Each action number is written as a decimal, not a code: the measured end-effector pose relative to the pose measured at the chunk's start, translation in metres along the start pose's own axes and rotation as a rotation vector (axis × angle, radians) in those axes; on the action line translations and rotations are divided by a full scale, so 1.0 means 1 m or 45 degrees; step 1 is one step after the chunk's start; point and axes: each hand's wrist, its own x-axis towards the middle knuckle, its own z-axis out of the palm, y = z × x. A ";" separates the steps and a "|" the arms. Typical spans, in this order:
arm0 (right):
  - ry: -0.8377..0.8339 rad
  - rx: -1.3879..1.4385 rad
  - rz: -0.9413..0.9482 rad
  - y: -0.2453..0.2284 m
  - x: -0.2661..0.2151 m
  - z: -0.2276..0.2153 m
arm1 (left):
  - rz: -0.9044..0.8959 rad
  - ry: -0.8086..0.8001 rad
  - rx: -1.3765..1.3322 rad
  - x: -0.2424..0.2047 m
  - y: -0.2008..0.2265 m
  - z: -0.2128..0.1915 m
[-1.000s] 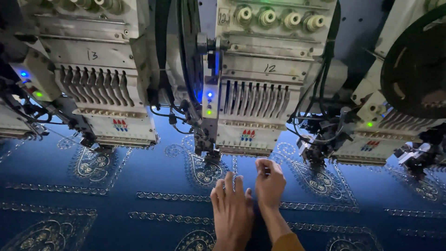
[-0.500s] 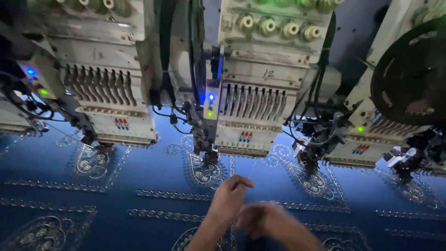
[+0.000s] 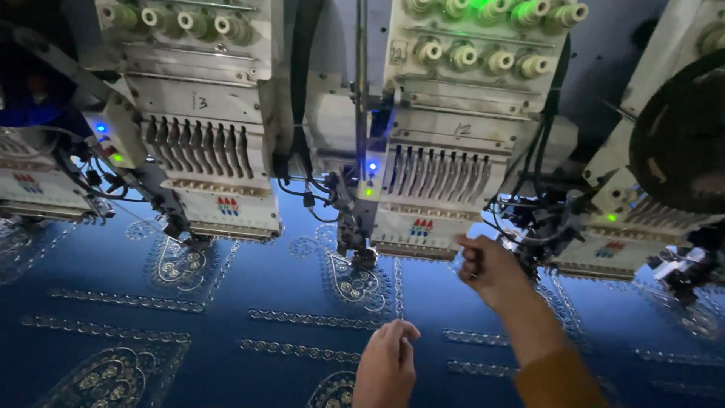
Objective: Threading and setting up a multi-head industrial embroidery machine using tweezers.
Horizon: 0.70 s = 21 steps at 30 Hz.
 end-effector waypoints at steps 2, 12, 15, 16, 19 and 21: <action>0.145 -0.094 -0.012 0.016 0.004 -0.008 | -0.009 0.041 -0.012 -0.003 0.002 -0.002; 0.146 -1.261 -0.436 0.071 -0.030 0.038 | -0.017 0.609 -0.439 -0.001 -0.022 -0.002; 0.295 -0.688 -0.159 0.020 -0.078 0.059 | -0.041 0.600 -0.505 -0.004 -0.021 -0.001; 0.298 -0.691 -0.158 0.018 -0.062 0.049 | -0.043 0.598 -0.508 -0.004 -0.022 0.000; 0.158 -0.076 -0.080 0.015 -0.031 0.030 | -0.008 0.576 -0.536 -0.005 -0.027 0.004; 0.136 -0.051 0.031 0.012 -0.027 0.037 | -0.014 0.582 -0.503 0.002 -0.033 0.006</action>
